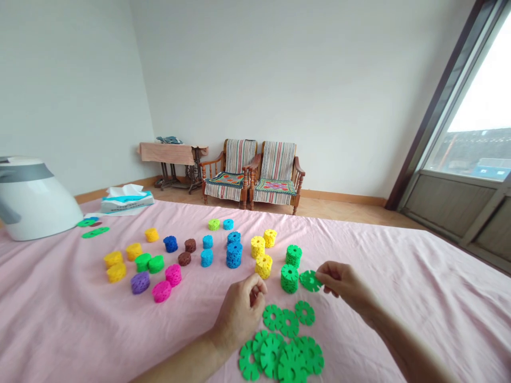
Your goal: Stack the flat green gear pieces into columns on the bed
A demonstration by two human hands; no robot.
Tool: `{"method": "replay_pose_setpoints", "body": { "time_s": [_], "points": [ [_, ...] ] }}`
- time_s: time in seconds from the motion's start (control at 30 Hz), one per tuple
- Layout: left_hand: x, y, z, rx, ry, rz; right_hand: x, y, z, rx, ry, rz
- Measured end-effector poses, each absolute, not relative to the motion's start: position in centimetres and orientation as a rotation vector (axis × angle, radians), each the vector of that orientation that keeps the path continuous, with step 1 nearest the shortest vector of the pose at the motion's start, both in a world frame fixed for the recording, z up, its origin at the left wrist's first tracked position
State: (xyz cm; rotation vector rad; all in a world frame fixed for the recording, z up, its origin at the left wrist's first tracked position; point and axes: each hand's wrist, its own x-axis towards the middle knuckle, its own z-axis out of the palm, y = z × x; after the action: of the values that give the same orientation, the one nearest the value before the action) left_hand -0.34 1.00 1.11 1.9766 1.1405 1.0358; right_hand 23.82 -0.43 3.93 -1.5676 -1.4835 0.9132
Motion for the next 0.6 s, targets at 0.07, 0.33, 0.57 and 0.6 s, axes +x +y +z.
{"method": "replay_pose_setpoints", "body": {
  "time_s": [0.07, 0.33, 0.57, 0.6],
  "points": [
    [-0.3, 1.0, 1.2, 1.982, 1.142, 1.038, 24.2, 0.1, 3.5, -1.600, -1.311, 0.858],
    [-0.2, 0.9, 1.3, 2.010, 1.151, 1.028, 23.6, 1.8, 1.2, -1.677, -1.255, 0.842],
    [-0.3, 0.9, 1.3, 2.009, 1.155, 1.007, 24.5, 2.9, -0.6, -1.780, -1.304, 0.695],
    [-0.3, 0.9, 1.3, 2.009, 1.156, 1.005, 24.6, 2.9, -0.7, -1.788, -1.312, 0.677]
  ]
}}
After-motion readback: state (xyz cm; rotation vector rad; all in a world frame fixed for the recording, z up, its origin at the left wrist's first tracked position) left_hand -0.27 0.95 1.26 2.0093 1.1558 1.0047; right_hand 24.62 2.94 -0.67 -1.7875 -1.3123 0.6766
